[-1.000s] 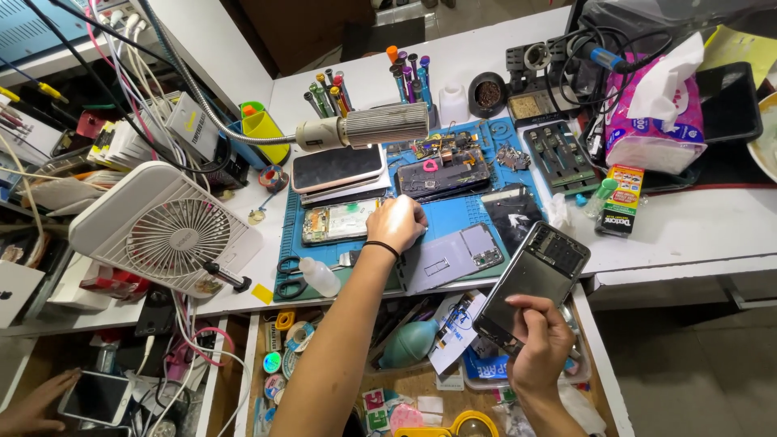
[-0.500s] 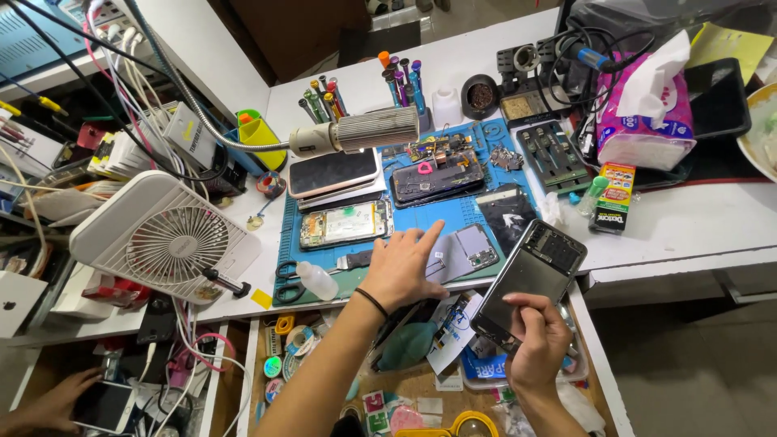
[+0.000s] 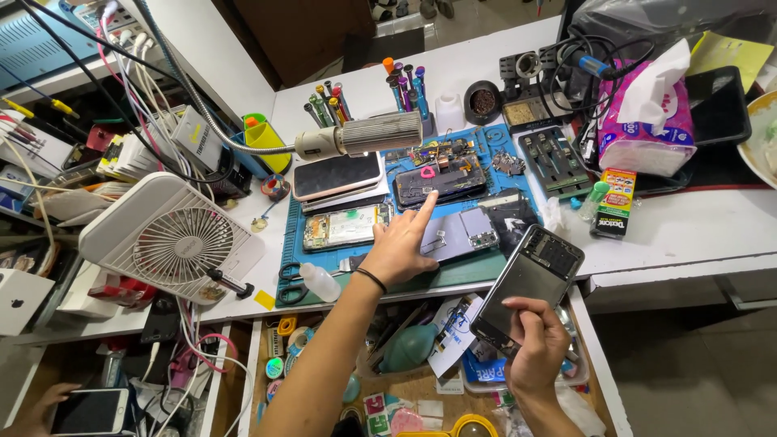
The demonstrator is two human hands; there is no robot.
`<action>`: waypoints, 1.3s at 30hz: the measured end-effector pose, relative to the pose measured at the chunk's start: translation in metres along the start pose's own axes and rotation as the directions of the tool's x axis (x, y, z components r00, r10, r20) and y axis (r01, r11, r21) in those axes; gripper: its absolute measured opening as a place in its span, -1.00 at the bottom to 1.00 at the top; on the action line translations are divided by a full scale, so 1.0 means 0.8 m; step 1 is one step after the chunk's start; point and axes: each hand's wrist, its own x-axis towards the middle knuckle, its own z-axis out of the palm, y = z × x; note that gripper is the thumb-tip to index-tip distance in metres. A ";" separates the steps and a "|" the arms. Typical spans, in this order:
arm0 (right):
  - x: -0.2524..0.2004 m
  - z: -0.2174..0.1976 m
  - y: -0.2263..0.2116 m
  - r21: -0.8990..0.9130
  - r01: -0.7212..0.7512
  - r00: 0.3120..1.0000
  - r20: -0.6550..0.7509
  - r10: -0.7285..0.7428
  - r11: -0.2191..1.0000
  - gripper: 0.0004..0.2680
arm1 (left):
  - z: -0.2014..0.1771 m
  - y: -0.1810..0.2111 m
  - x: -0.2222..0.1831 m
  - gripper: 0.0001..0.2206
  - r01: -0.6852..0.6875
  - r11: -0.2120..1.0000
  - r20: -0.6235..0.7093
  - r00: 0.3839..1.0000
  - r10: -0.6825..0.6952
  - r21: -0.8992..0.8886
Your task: Disassembling a smartphone to remove or inspect internal components at a repair station.
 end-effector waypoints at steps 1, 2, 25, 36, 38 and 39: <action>0.000 -0.002 0.003 -0.001 0.002 1.000 -0.001 -0.002 1.000 -0.82 | 0.001 -0.004 0.007 0.08 -0.002 1.000 -0.001 1.000 0.002 -0.001; 0.000 -0.003 0.006 0.008 -0.008 1.000 -0.002 0.008 1.000 -0.82 | 0.001 -0.008 0.013 0.07 -0.006 1.000 0.006 1.000 0.006 0.004; -0.025 0.017 -0.018 -0.105 -0.269 0.881 0.376 0.289 0.957 -0.81 | 0.005 0.019 0.049 -0.28 -0.396 0.849 -0.203 0.853 0.482 0.349; -0.028 0.027 -0.022 -0.319 -0.375 0.756 0.438 0.486 0.870 -0.81 | 0.008 0.125 0.087 -0.61 -0.616 0.490 0.131 0.694 0.708 0.618; -0.035 0.033 -0.028 -0.385 -0.334 0.718 0.487 0.497 0.860 -0.80 | 0.042 0.152 0.088 -0.47 -0.638 0.423 0.249 0.697 0.673 0.644; -0.037 0.037 -0.032 -0.442 -0.283 0.678 0.536 0.504 0.851 -0.80 | 0.056 0.165 0.089 -0.33 -0.659 0.349 0.360 0.694 0.623 0.666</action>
